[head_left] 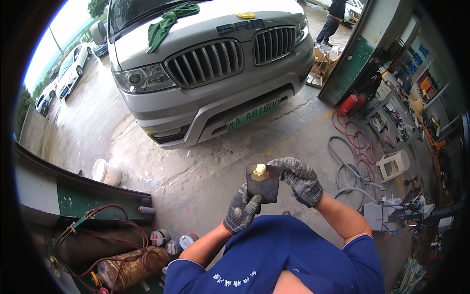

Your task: The person scoops body filler from a can onto a metal spreader, mixes it briefly, and applies it to the front bumper of a silver car. They then use a yellow sanding block to smooth the applied filler on the bumper surface.

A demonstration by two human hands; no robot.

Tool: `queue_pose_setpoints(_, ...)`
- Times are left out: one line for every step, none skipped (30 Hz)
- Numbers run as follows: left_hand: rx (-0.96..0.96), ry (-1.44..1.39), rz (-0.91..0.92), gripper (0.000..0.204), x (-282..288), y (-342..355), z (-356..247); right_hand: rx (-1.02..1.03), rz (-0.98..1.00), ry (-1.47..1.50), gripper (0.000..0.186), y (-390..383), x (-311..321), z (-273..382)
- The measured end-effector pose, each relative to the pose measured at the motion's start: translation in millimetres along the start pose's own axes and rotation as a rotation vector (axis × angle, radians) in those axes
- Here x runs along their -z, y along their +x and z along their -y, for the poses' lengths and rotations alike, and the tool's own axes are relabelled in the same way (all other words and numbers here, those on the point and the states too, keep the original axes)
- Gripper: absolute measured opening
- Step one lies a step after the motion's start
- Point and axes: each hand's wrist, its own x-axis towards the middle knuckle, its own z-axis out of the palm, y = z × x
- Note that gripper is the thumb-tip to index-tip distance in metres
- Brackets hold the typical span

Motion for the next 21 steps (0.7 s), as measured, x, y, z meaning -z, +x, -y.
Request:
queue_pose_setpoints(-0.025,0.043,-0.022,0.021,-2,5,3,0.066,-0.032,-0.103,0.036,8,7,-3)
queue_pose_setpoints(-0.050,0.086,-0.045,0.021,-7,9,5,0.133,-0.064,-0.204,0.036,15,13,-6)
queue_pose_setpoints(-0.074,0.130,-0.069,0.021,-12,14,7,0.309,-0.066,-0.281,0.038,18,15,-3)
queue_pose_setpoints(-0.074,0.212,-0.080,0.027,-19,21,5,0.487,-0.073,-0.358,0.039,22,16,4)
queue_pose_setpoints(-0.257,0.346,-0.098,0.035,-24,29,14,0.668,-0.081,-0.431,0.041,24,15,7)
queue_pose_setpoints(-0.414,0.458,-0.108,0.038,-30,39,19,0.685,-0.059,-0.473,0.042,22,12,2)
queue_pose_setpoints(-0.572,0.571,-0.120,0.040,-38,48,22,0.696,-0.053,-0.506,0.040,19,14,-7)
queue_pose_setpoints(-0.595,0.563,-0.118,0.039,-43,58,25,0.715,-0.043,-0.488,0.041,17,21,-16)
queue_pose_setpoints(-0.617,0.556,-0.117,0.037,-48,67,27,0.733,-0.033,-0.469,0.042,18,29,-24)
queue_pose_setpoints(-0.540,0.505,-0.139,0.035,-53,71,26,0.733,0.050,-0.401,0.042,22,41,-31)
queue_pose_setpoints(-0.468,0.447,-0.167,0.033,-59,77,25,0.732,0.133,-0.334,0.043,27,57,-38)
queue_pose_setpoints(-0.299,0.339,-0.218,0.030,-67,79,23,0.729,0.215,-0.268,0.043,33,74,-45)
queue_pose_setpoints(-0.126,0.236,-0.272,0.028,-73,79,19,0.720,0.110,-0.225,0.038,39,85,-49)
queue_pose_setpoints(-0.135,0.174,-0.310,0.022,-86,80,7,0.437,-0.012,0.075,0.036,44,96,-50)
queue_pose_setpoints(-0.124,0.135,-0.271,0.021,-86,81,10,0.140,-0.125,0.364,0.035,51,107,-48)
queue_pose_setpoints(-0.090,0.096,-0.214,0.021,-91,83,11,0.076,-0.133,0.517,0.035,63,116,-59)
queue_pose_setpoints(-0.061,0.058,-0.167,0.021,-94,83,12,-0.011,-0.063,0.874,0.036,69,114,-51)
queue_pose_setpoints(-0.036,0.031,-0.196,0.022,-100,82,14,-0.128,-0.031,1.229,0.037,74,113,-44)
queue_pose_setpoints(-0.017,0.007,-0.221,0.022,-106,83,13,-0.140,0.062,1.263,0.034,71,110,-48)
queue_pose_setpoints(0.002,-0.017,-0.246,0.023,-111,84,13,-0.224,0.132,0.982,0.034,68,113,-48)
queue_pose_setpoints(-0.005,-0.010,-0.285,0.024,-116,84,12,-0.297,0.197,0.697,0.033,67,116,-46)
